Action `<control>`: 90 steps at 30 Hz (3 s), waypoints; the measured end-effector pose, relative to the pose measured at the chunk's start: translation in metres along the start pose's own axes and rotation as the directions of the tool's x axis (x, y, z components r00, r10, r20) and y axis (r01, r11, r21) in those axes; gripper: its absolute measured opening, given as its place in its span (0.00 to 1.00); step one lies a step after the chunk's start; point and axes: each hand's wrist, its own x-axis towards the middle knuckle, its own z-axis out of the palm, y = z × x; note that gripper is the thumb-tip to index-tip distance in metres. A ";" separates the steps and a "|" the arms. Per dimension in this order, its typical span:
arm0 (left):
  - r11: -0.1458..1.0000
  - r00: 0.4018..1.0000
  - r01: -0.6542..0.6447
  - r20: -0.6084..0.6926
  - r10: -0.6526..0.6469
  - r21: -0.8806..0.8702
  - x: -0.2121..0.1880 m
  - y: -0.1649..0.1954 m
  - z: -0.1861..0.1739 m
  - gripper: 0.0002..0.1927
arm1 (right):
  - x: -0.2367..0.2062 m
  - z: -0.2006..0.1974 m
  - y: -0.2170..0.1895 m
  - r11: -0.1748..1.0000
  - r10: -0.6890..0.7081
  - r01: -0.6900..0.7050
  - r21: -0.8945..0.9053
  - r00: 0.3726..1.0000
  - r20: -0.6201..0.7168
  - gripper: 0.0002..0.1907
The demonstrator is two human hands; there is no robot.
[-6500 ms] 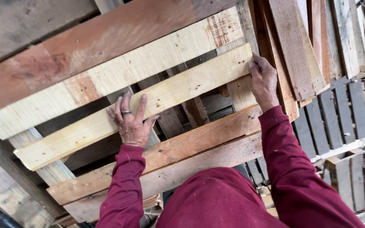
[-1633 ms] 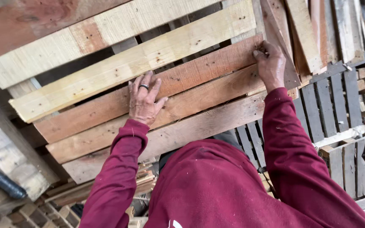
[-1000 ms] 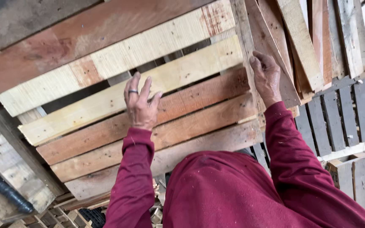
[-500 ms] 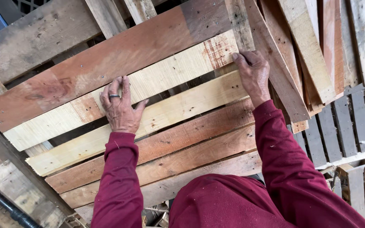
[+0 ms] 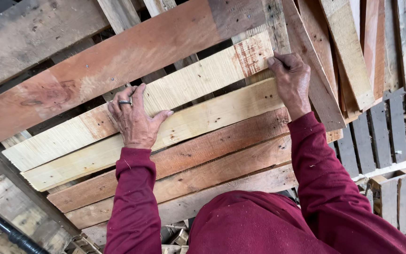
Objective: The person uses a hammer to drive nails into wooden planks, securing them to a pallet frame. They repeatedly pick up planks, align them on the pallet, and hammer nails to fasten them in place.
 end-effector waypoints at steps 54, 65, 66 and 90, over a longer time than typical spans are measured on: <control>0.987 0.983 0.142 0.105 -0.149 0.075 -0.116 -0.150 -0.042 0.48 | -0.053 -0.016 -0.018 0.981 -0.173 0.161 0.110 0.979 0.110 0.11; 0.993 0.998 -0.036 -0.051 0.042 0.108 -0.172 -0.156 -0.001 0.33 | -0.080 -0.024 -0.058 0.951 0.187 -0.202 0.236 0.979 0.087 0.09; 0.998 0.995 -0.052 -0.088 0.056 0.047 -0.187 -0.150 0.004 0.37 | -0.088 -0.025 -0.065 0.991 0.127 -0.130 0.021 0.987 0.100 0.09; 0.997 0.998 -0.043 0.049 0.039 0.071 -0.139 -0.098 -0.073 0.50 | -0.068 -0.045 -0.013 0.999 -0.023 0.027 -0.047 0.996 0.083 0.12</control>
